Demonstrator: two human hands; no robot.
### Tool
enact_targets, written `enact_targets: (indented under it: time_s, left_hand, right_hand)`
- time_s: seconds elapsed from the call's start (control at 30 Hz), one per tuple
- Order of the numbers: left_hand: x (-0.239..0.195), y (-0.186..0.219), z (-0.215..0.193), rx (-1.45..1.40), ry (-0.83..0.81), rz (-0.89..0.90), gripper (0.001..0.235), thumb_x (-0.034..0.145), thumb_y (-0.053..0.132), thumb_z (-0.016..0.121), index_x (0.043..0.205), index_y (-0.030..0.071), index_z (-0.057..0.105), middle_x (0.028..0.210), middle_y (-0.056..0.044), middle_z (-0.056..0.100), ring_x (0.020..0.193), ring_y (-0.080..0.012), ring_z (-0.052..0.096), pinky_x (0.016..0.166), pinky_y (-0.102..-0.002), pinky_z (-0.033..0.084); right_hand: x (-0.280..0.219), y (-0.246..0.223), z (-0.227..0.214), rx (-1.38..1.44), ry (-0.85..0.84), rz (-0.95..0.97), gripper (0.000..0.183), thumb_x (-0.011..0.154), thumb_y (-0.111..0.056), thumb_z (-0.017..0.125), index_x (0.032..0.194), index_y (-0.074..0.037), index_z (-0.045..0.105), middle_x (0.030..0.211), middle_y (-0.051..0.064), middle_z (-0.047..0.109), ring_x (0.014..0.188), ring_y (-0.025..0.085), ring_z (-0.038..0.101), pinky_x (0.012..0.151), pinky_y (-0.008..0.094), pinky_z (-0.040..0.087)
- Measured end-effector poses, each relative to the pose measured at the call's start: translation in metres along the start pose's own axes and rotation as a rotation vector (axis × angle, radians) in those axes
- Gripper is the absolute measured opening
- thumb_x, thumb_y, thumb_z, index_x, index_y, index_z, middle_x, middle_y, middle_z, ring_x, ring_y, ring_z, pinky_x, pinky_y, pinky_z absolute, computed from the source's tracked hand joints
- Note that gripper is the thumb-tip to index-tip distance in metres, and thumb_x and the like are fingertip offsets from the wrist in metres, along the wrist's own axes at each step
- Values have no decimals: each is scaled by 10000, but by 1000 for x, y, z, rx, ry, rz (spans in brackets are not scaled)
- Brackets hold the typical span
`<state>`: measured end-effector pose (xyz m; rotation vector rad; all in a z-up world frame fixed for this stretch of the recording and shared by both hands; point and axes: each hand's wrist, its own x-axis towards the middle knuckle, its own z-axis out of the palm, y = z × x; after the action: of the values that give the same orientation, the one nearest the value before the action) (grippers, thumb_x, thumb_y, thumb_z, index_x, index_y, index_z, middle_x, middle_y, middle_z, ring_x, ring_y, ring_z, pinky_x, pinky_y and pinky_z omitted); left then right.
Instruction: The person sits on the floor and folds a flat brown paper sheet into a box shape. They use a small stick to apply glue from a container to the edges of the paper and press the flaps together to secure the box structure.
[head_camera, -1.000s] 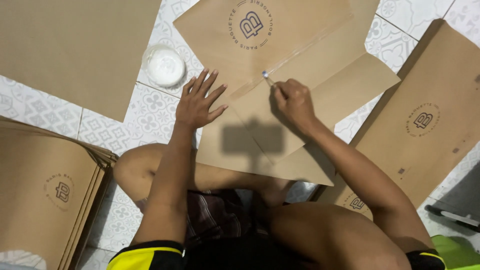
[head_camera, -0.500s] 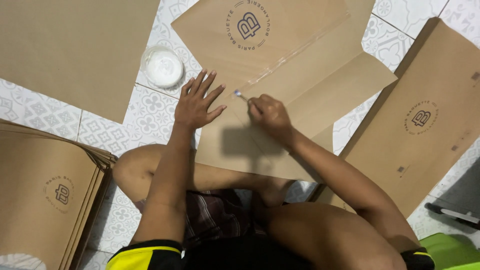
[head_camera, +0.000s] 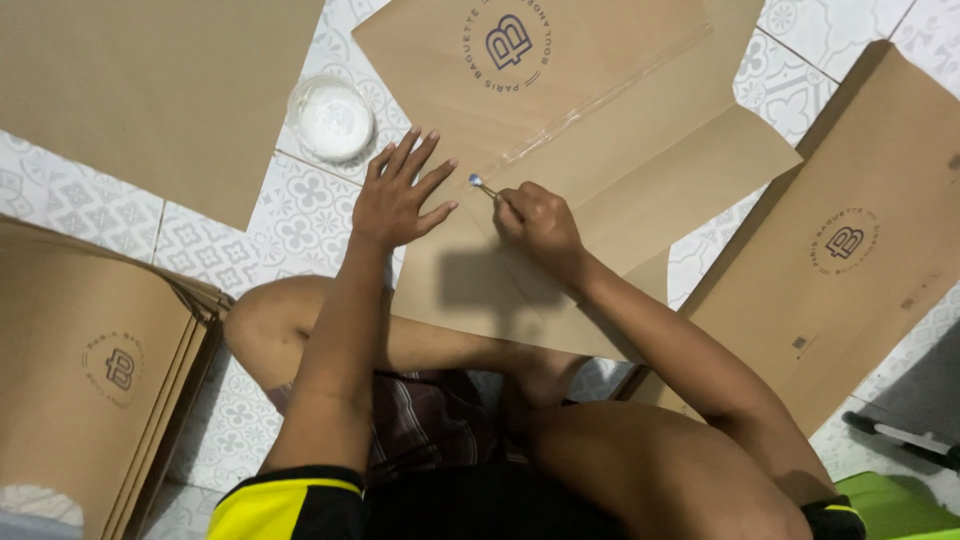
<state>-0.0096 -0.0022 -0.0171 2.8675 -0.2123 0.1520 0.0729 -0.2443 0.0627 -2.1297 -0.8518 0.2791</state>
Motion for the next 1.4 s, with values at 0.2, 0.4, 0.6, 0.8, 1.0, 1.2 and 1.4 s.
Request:
enact_targets:
  time_s: [0.2, 0.4, 0.6, 0.8, 1.0, 1.2, 1.4]
  left_hand:
    - [0, 1, 0, -3, -20, -8, 558, 995, 712, 502, 1431, 374, 583, 1655, 20, 398, 1544, -240, 321, 1212, -472, 288]
    - [-1, -1, 2, 10, -15, 9, 558, 1012, 705, 470, 1459, 379, 543, 1669, 9, 368, 1554, -241, 295, 1204, -467, 288]
    - [-1, -1, -1, -4, -48, 7, 572, 1010, 709, 473, 1467, 372, 537, 1671, 8, 358, 1558, -241, 280, 1214, -469, 276]
    - [2, -2, -1, 35, 6, 20, 554, 1005, 715, 493, 1437, 379, 576, 1651, 18, 397, 1546, -229, 311, 1203, -451, 282]
    - [2, 0, -2, 31, 33, 28, 551, 1002, 705, 509, 1427, 366, 593, 1641, 5, 429, 1543, -241, 333, 1193, -460, 288]
    - [1, 0, 1, 17, -9, 6, 557, 996, 693, 511, 1455, 382, 567, 1658, 13, 409, 1548, -241, 328, 1197, -469, 285]
    - [2, 1, 1, 11, -1, 0, 556, 990, 697, 517, 1445, 384, 582, 1650, 12, 429, 1548, -238, 335, 1193, -463, 292]
  right_hand:
    - [1, -11, 13, -20, 26, -146, 51, 906, 68, 685, 886, 47, 728, 604, 112, 620, 485, 188, 595, 425, 271, 459]
    - [4, -11, -5, 16, -29, 6, 93, 952, 12, 658, 954, 65, 735, 651, 145, 629, 529, 210, 604, 470, 313, 477]
    - [-2, -9, 8, 35, -6, -95, 31, 951, 58, 678, 952, 69, 708, 688, 163, 637, 564, 253, 625, 495, 339, 496]
    - [-5, -6, 7, 57, 21, -118, 83, 975, 20, 656, 961, 74, 718, 675, 169, 624, 551, 288, 615, 493, 358, 494]
    - [1, 1, -21, 43, -73, 113, 177, 1035, -91, 612, 994, 50, 710, 739, 186, 642, 629, 285, 618, 575, 396, 501]
    - [7, 53, -52, -116, 71, 187, 89, 968, 9, 686, 996, 59, 755, 720, 173, 667, 621, 262, 666, 558, 336, 514]
    - [10, 96, -82, -154, 140, 208, 85, 981, 44, 682, 1012, 86, 749, 726, 187, 661, 634, 248, 655, 540, 336, 491]
